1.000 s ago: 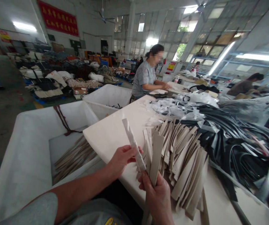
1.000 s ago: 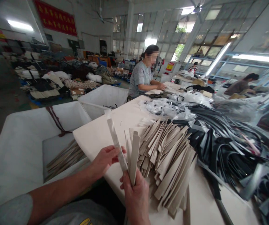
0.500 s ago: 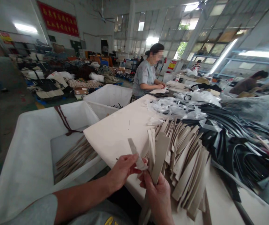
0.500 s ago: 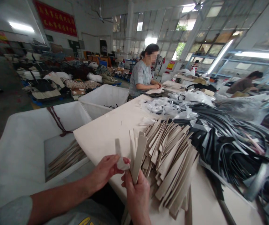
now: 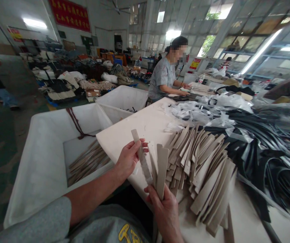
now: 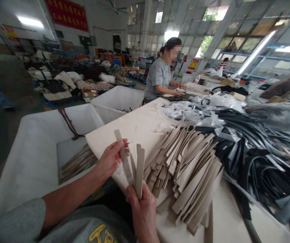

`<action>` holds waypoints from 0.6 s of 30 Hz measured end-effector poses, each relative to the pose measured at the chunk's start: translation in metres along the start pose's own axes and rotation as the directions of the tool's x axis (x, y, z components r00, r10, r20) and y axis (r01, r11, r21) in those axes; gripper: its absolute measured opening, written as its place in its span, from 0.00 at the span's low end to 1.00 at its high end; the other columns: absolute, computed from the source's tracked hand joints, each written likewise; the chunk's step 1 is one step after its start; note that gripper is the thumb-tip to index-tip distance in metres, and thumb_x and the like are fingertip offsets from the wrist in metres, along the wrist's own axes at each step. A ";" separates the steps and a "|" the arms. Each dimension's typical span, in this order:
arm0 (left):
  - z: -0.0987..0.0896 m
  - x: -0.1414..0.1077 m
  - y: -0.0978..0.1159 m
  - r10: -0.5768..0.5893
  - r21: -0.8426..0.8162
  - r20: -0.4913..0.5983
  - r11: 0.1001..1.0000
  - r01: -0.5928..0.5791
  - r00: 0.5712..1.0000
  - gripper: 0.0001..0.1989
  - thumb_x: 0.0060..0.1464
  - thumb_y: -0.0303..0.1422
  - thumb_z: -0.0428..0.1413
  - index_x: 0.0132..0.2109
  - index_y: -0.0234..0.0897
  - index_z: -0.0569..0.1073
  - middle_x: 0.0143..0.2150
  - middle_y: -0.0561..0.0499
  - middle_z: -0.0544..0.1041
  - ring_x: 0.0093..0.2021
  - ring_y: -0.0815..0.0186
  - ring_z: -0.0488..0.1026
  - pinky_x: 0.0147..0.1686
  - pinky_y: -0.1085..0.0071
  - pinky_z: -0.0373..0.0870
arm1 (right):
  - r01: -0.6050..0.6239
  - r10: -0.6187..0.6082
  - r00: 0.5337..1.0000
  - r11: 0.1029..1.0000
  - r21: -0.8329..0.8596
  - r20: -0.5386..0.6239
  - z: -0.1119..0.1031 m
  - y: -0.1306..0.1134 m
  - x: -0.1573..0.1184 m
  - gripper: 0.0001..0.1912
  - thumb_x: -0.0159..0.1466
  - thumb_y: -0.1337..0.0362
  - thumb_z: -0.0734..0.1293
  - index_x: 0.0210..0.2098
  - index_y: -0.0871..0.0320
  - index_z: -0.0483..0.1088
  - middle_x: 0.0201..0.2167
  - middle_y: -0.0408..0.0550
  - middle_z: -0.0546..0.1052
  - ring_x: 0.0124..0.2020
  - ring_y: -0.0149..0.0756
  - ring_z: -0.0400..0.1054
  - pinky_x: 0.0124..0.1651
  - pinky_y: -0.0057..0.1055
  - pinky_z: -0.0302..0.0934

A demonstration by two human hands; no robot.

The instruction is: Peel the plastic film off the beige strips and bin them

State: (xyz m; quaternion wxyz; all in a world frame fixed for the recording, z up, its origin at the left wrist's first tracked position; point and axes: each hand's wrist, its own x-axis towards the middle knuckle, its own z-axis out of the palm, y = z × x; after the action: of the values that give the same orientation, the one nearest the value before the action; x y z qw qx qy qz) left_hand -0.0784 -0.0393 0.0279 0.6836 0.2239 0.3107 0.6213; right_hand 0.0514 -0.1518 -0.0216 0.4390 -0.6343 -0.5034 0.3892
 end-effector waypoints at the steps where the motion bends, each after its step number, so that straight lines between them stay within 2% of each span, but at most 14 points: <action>1: 0.000 -0.004 -0.002 0.002 -0.009 0.003 1.000 -0.002 1.000 0.19 0.40 0.41 0.70 0.37 0.33 0.79 0.31 0.49 0.80 0.29 0.69 0.76 0.31 0.74 0.70 | -0.008 0.008 1.000 1.000 -0.001 -0.009 0.001 0.000 0.000 0.19 0.61 0.48 0.66 0.28 0.58 0.73 0.18 0.44 0.75 0.20 0.35 0.69 0.24 0.27 0.62; 5: -0.001 -0.029 -0.015 -0.074 -0.005 0.080 0.997 0.074 0.994 0.15 0.49 0.42 0.65 0.36 0.33 0.78 0.34 0.48 0.80 0.30 0.69 0.75 0.30 0.74 0.69 | -0.027 0.029 0.994 0.999 0.024 -0.105 0.001 0.000 0.002 0.22 0.57 0.45 0.68 0.23 0.59 0.74 0.18 0.48 0.76 0.19 0.37 0.70 0.23 0.28 0.64; 7: -0.004 -0.044 -0.025 -0.134 -0.014 0.118 0.991 0.136 0.984 0.14 0.54 0.42 0.62 0.36 0.32 0.77 0.34 0.47 0.79 0.30 0.70 0.74 0.31 0.75 0.69 | -0.033 0.037 0.992 0.999 0.036 -0.117 -0.001 0.000 0.006 0.21 0.55 0.45 0.70 0.23 0.59 0.75 0.18 0.49 0.77 0.20 0.39 0.71 0.23 0.28 0.65; 9: -0.009 -0.054 -0.031 -0.139 -0.028 0.135 0.989 0.144 0.981 0.16 0.58 0.43 0.57 0.37 0.32 0.78 0.34 0.46 0.79 0.31 0.70 0.74 0.32 0.74 0.69 | -0.046 0.052 0.993 0.997 0.059 -0.108 -0.001 0.002 0.011 0.21 0.53 0.46 0.72 0.25 0.60 0.76 0.20 0.49 0.77 0.20 0.39 0.71 0.22 0.28 0.65; 12: -0.016 -0.056 -0.022 0.024 0.001 0.172 1.000 -0.025 0.985 0.17 0.61 0.43 0.54 0.42 0.33 0.78 0.42 0.43 0.79 0.40 0.64 0.76 0.39 0.71 0.71 | -0.091 0.098 0.990 0.994 0.067 -0.100 0.001 0.004 0.015 0.23 0.53 0.44 0.71 0.24 0.60 0.76 0.20 0.51 0.78 0.19 0.39 0.71 0.22 0.29 0.65; 15: -0.023 -0.049 0.001 0.197 0.029 0.217 0.978 -0.208 0.956 0.14 0.59 0.39 0.57 0.50 0.39 0.76 0.50 0.45 0.78 0.47 0.62 0.76 0.48 0.66 0.70 | -0.103 0.100 0.992 0.994 -0.030 -0.075 0.007 0.001 0.013 0.23 0.53 0.44 0.71 0.19 0.60 0.74 0.17 0.50 0.76 0.19 0.38 0.70 0.22 0.28 0.64; 18: -0.029 -0.045 0.012 0.222 0.047 0.268 0.969 -0.243 0.938 0.12 0.61 0.38 0.55 0.48 0.38 0.76 0.46 0.45 0.79 0.45 0.61 0.77 0.49 0.64 0.70 | -0.063 0.059 0.997 0.995 -0.082 -0.055 0.013 -0.007 0.010 0.22 0.54 0.46 0.70 0.18 0.59 0.74 0.16 0.49 0.75 0.19 0.38 0.70 0.22 0.28 0.64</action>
State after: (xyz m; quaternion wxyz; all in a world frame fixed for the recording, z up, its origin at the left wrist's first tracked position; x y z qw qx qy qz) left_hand -0.1090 -0.0850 0.0220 0.6307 0.3658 0.2141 0.6501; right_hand 0.0386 -0.1395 -0.0198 0.4131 -0.6770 -0.4880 0.3645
